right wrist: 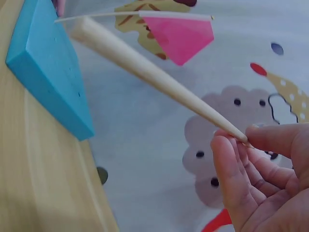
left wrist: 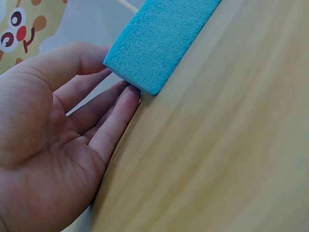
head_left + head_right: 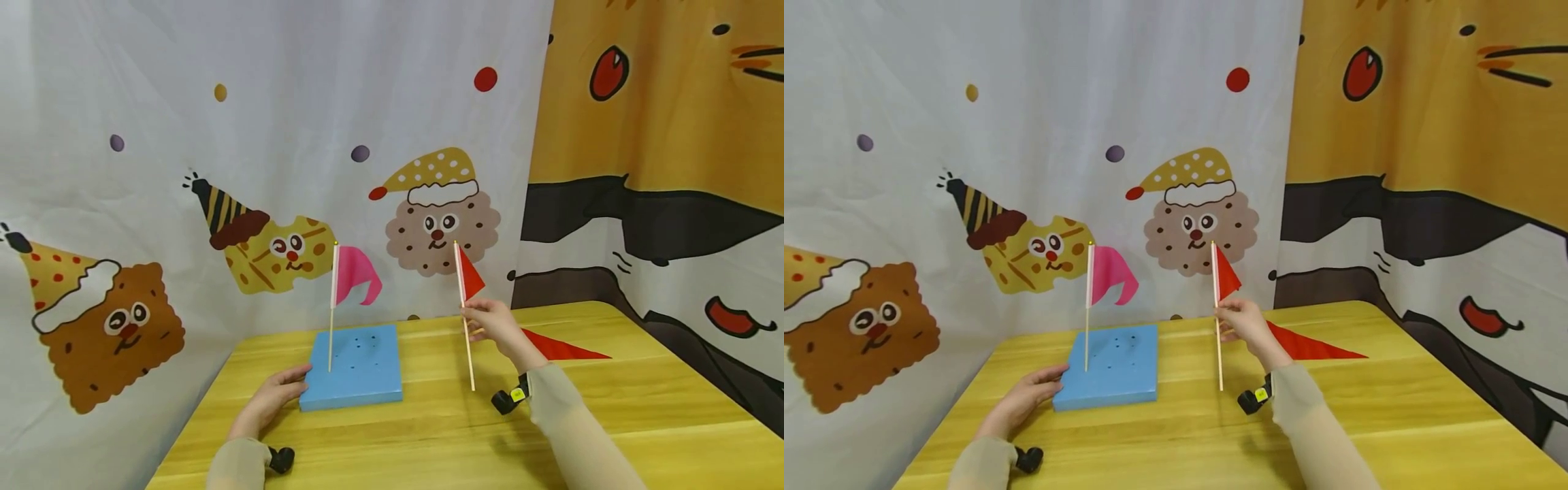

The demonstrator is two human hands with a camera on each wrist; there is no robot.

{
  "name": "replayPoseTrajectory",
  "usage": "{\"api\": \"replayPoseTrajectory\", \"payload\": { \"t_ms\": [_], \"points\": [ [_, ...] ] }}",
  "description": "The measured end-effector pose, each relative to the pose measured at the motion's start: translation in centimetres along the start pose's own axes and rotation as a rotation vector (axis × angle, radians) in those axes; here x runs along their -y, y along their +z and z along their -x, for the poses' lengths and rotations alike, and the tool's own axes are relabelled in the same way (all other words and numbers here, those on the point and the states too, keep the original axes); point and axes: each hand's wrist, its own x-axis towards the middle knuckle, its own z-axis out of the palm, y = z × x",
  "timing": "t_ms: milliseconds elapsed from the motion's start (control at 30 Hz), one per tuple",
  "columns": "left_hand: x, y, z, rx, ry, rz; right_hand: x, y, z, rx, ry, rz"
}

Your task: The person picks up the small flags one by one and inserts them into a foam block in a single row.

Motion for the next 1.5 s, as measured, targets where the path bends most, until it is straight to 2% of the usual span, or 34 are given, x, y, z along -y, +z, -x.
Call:
{"api": "replayPoseTrajectory", "payload": {
  "t_ms": [300,467,767,967,1300,1500],
  "points": [
    [0.3,-0.2,0.0,0.011,-0.001,-0.011,1.8,3.4,-0.7,0.04,-0.109,-0.027],
    [0.4,-0.3,0.2,0.004,0.016,-0.029,2.2,6.2,-1.3,0.067,-0.176,-0.065],
    [0.6,0.0,0.2,-0.002,0.03,-0.021,2.5,11.0,-2.6,0.043,-0.192,-0.116],
    [0.4,0.2,0.2,-0.002,0.028,-0.015,2.7,12.9,-3.8,0.039,-0.214,-0.093],
    [0.3,-0.2,0.2,0.004,0.039,-0.007,4.4,16.1,-4.9,0.067,-0.267,-0.056],
    [0.2,-0.2,0.1,0.016,0.041,-0.016,4.3,17.4,-5.6,0.07,-0.27,-0.025]
  ]
}}
